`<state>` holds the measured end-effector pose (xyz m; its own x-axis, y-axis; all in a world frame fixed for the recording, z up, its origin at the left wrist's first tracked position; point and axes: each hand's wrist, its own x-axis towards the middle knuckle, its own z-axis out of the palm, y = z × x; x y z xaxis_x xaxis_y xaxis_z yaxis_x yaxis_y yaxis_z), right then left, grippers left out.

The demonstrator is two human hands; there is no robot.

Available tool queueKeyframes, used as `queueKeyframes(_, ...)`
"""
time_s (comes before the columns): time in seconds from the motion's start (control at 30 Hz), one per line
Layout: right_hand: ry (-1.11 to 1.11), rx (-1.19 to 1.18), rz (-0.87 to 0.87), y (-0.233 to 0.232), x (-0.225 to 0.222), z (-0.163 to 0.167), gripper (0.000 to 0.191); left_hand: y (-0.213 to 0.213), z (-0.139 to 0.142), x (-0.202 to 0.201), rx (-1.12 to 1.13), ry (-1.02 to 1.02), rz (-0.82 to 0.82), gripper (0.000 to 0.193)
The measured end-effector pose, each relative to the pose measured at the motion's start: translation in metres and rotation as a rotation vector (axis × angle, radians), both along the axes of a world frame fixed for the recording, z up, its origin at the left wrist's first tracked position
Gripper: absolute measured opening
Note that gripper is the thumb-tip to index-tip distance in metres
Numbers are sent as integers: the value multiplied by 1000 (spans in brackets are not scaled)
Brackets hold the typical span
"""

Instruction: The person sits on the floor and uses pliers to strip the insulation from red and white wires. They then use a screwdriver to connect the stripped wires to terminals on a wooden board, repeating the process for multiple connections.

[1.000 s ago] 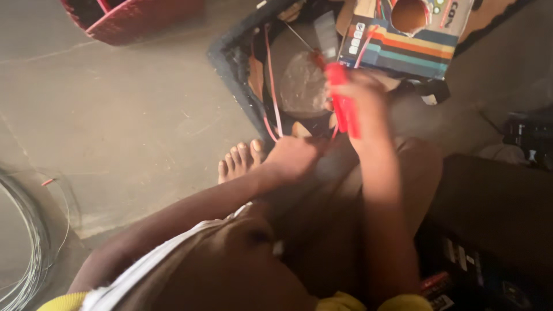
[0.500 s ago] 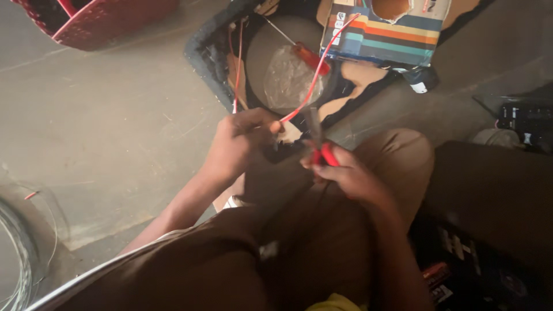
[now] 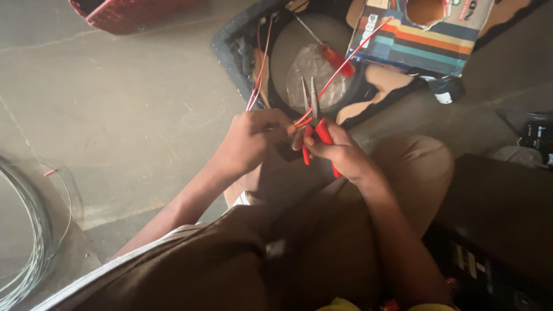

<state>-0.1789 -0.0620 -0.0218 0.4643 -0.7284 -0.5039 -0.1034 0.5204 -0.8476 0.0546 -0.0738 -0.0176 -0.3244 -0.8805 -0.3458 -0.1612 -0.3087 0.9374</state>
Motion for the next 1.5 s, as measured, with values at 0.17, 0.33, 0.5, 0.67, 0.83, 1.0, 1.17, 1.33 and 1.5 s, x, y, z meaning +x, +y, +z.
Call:
queueKeyframes(0.17,504,-438,45,9,2,-21,20,-1,-8,5,-45,-43,1,19)
queueKeyframes(0.33,813,-948,-27,18,9,-40,22,4,-10,-4,-276,-219,28,17)
queueKeyframes(0.5,143,181,-380,32,15,-44,14,8,-19,-14,-297,-259,32,14)
queueKeyframes(0.67,401,-94,-320,46,16,-51,27,5,-34,-18,-288,-192,-19,12)
queueKeyframes(0.83,809,-724,-167,39,16,-75,31,-9,-44,-36,-355,-92,25,16)
queueKeyframes(1.0,204,-59,-280,26,2,-81,38,-12,-52,-49,-314,-147,162,11)
queueKeyframes(1.17,17,-50,-339,24,10,-58,37,-11,-52,-44,-192,-49,185,14)
queueKeyframes(1.33,973,-790,-8,20,26,-22,36,-18,-46,-31,395,419,185,22)
queueKeyframes(1.5,862,-595,-13,20,25,-12,39,-16,-46,-29,434,460,145,21)
